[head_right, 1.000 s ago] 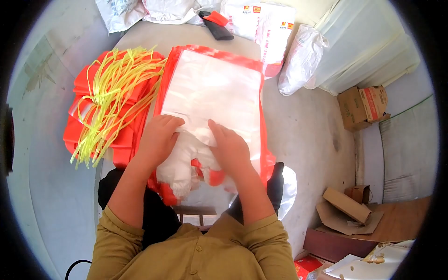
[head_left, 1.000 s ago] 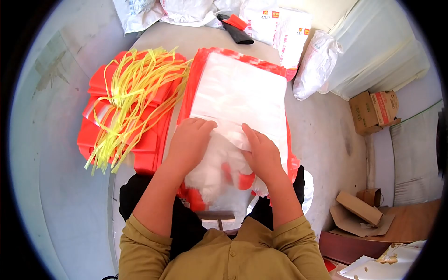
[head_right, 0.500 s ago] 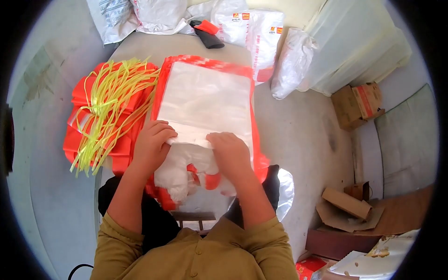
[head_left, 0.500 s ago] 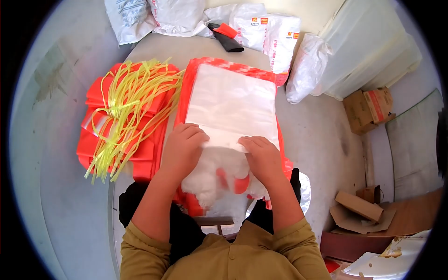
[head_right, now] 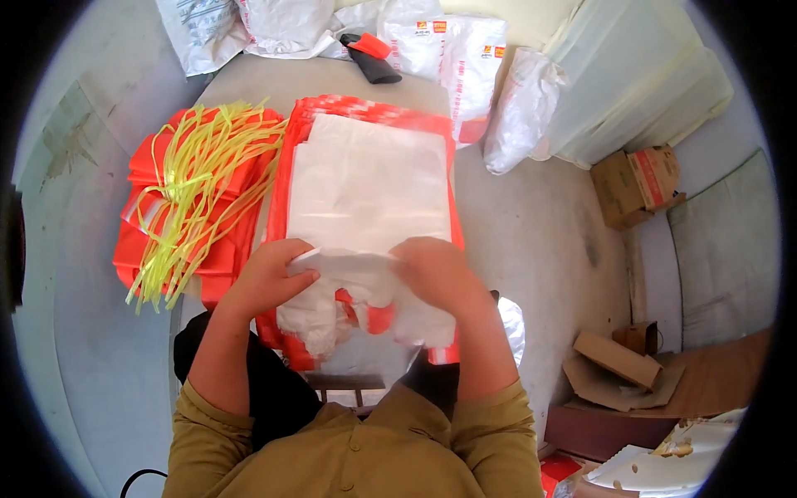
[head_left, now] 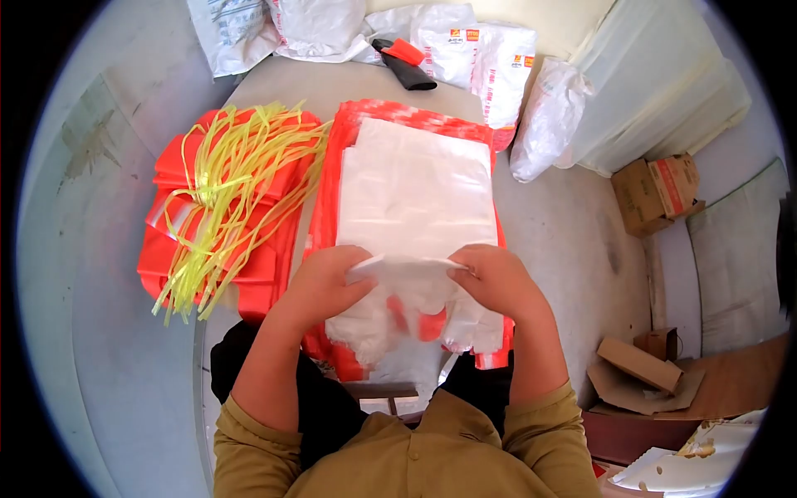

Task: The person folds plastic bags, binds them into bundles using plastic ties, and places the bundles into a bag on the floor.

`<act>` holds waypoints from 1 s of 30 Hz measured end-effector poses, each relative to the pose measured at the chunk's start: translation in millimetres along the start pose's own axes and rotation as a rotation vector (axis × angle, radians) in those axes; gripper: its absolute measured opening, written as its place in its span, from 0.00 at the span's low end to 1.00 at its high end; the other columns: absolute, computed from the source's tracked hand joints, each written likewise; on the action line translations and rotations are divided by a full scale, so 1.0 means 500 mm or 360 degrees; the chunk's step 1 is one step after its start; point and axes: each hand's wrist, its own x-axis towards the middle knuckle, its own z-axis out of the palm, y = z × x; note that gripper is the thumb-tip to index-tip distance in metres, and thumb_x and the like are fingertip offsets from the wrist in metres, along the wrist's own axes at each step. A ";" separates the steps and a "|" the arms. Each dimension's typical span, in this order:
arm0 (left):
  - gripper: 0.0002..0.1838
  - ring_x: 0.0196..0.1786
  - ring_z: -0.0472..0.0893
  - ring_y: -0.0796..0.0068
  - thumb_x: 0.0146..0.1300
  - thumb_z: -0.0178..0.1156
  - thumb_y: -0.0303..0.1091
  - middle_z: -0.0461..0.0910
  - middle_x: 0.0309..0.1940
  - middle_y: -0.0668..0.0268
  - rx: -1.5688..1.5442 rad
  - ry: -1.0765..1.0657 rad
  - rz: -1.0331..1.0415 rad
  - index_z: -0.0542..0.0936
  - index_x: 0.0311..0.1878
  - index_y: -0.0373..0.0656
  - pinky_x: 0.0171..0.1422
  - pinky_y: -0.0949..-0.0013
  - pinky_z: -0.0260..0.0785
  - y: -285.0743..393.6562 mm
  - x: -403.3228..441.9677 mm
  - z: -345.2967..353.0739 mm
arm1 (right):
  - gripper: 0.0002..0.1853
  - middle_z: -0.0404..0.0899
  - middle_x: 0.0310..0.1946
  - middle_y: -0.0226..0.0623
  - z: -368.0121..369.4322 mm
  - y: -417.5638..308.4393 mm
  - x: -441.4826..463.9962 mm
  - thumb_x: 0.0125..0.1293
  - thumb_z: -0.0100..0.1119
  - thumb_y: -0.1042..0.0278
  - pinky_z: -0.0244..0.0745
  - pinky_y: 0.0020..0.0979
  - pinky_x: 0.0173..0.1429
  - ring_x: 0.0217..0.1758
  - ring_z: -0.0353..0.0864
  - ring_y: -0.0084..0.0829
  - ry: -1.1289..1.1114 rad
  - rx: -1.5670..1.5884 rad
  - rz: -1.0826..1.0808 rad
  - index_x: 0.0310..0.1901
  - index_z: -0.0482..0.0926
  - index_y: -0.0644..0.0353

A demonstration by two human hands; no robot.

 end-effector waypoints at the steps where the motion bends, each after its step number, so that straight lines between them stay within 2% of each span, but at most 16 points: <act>1: 0.14 0.43 0.86 0.65 0.64 0.71 0.29 0.87 0.38 0.57 -0.0028 0.0056 0.0019 0.84 0.52 0.35 0.48 0.65 0.77 0.002 0.003 -0.001 | 0.11 0.86 0.41 0.45 -0.006 0.007 0.016 0.70 0.65 0.64 0.79 0.42 0.50 0.46 0.84 0.48 -0.0003 0.0012 -0.0030 0.47 0.87 0.61; 2: 0.14 0.42 0.86 0.68 0.65 0.70 0.30 0.87 0.38 0.58 -0.0064 0.0054 -0.0106 0.84 0.52 0.34 0.49 0.65 0.77 0.006 0.005 -0.005 | 0.14 0.86 0.40 0.47 -0.016 0.012 0.034 0.70 0.67 0.61 0.79 0.42 0.49 0.44 0.84 0.48 -0.0054 0.0055 0.0016 0.48 0.86 0.63; 5: 0.14 0.43 0.84 0.74 0.67 0.69 0.30 0.86 0.39 0.61 -0.0146 0.0044 -0.0460 0.84 0.52 0.34 0.49 0.68 0.76 0.022 0.017 -0.018 | 0.15 0.87 0.44 0.50 -0.048 0.010 0.091 0.69 0.64 0.57 0.79 0.47 0.55 0.51 0.84 0.53 -0.0225 0.0019 0.0198 0.44 0.87 0.64; 7: 0.13 0.43 0.84 0.76 0.68 0.68 0.30 0.86 0.40 0.62 -0.0168 0.0033 -0.0664 0.84 0.53 0.35 0.50 0.69 0.76 0.015 0.028 -0.023 | 0.16 0.87 0.41 0.51 -0.058 0.020 0.135 0.66 0.66 0.57 0.79 0.48 0.53 0.48 0.84 0.54 -0.0355 0.0073 0.0276 0.42 0.87 0.65; 9: 0.16 0.39 0.83 0.73 0.67 0.68 0.32 0.85 0.37 0.60 -0.0306 0.0130 -0.0649 0.83 0.55 0.36 0.47 0.67 0.75 -0.015 0.033 -0.013 | 0.16 0.87 0.40 0.52 -0.062 0.030 0.176 0.65 0.67 0.57 0.79 0.48 0.52 0.47 0.85 0.53 -0.0502 0.0055 0.0341 0.42 0.87 0.65; 10: 0.17 0.38 0.83 0.71 0.67 0.67 0.33 0.84 0.35 0.59 -0.0374 0.0177 -0.0641 0.83 0.56 0.36 0.46 0.67 0.74 -0.028 0.035 -0.008 | 0.16 0.86 0.38 0.50 -0.056 0.039 0.190 0.65 0.67 0.58 0.79 0.45 0.50 0.44 0.85 0.50 -0.0518 0.0066 0.0351 0.42 0.87 0.65; 12: 0.18 0.40 0.82 0.76 0.68 0.66 0.28 0.85 0.38 0.63 -0.0367 0.0183 -0.0628 0.80 0.60 0.38 0.48 0.69 0.75 -0.047 0.040 -0.003 | 0.16 0.86 0.34 0.47 -0.034 0.064 0.212 0.66 0.68 0.58 0.78 0.41 0.47 0.39 0.84 0.44 -0.0548 0.0088 0.0374 0.41 0.86 0.67; 15: 0.20 0.40 0.81 0.78 0.69 0.65 0.25 0.85 0.40 0.64 -0.0300 0.0198 -0.0699 0.76 0.63 0.40 0.48 0.70 0.74 -0.038 0.051 -0.007 | 0.17 0.87 0.39 0.44 -0.009 0.073 0.208 0.64 0.70 0.57 0.79 0.41 0.51 0.43 0.85 0.44 -0.0409 0.0046 0.0424 0.45 0.86 0.64; 18: 0.20 0.39 0.80 0.77 0.68 0.64 0.24 0.84 0.38 0.64 -0.0170 0.0227 -0.0757 0.74 0.62 0.41 0.47 0.69 0.74 -0.010 0.058 -0.013 | 0.19 0.86 0.54 0.46 0.011 0.062 0.171 0.63 0.71 0.62 0.77 0.44 0.63 0.57 0.82 0.47 0.0017 -0.0003 0.0347 0.52 0.85 0.62; 21: 0.19 0.36 0.79 0.74 0.67 0.64 0.24 0.80 0.33 0.65 -0.0022 0.0241 -0.0737 0.74 0.60 0.42 0.46 0.67 0.74 -0.004 0.058 -0.012 | 0.23 0.81 0.62 0.44 0.051 0.080 0.114 0.60 0.73 0.67 0.74 0.45 0.69 0.66 0.78 0.47 0.0397 -0.0195 0.0003 0.58 0.82 0.60; 24: 0.20 0.34 0.77 0.70 0.65 0.65 0.25 0.76 0.32 0.66 0.0078 0.0297 -0.0702 0.75 0.59 0.43 0.46 0.66 0.73 0.009 0.053 -0.004 | 0.26 0.77 0.68 0.44 0.054 0.048 0.058 0.58 0.72 0.71 0.70 0.47 0.73 0.72 0.73 0.48 0.0253 -0.0211 -0.0402 0.60 0.81 0.58; 25: 0.20 0.34 0.76 0.69 0.65 0.66 0.25 0.75 0.31 0.65 0.0102 0.0320 -0.0686 0.75 0.59 0.43 0.46 0.66 0.73 0.016 0.052 0.000 | 0.27 0.76 0.69 0.44 0.056 0.043 0.054 0.57 0.72 0.71 0.70 0.48 0.73 0.73 0.72 0.48 0.0244 -0.0210 -0.0429 0.61 0.81 0.58; 30: 0.25 0.45 0.77 0.65 0.59 0.66 0.23 0.77 0.48 0.59 0.0214 0.0140 -0.0280 0.77 0.61 0.42 0.52 0.65 0.73 0.003 0.020 -0.007 | 0.32 0.72 0.73 0.47 0.059 0.041 0.050 0.54 0.72 0.72 0.67 0.48 0.76 0.77 0.69 0.49 0.0169 -0.0203 -0.0462 0.65 0.79 0.59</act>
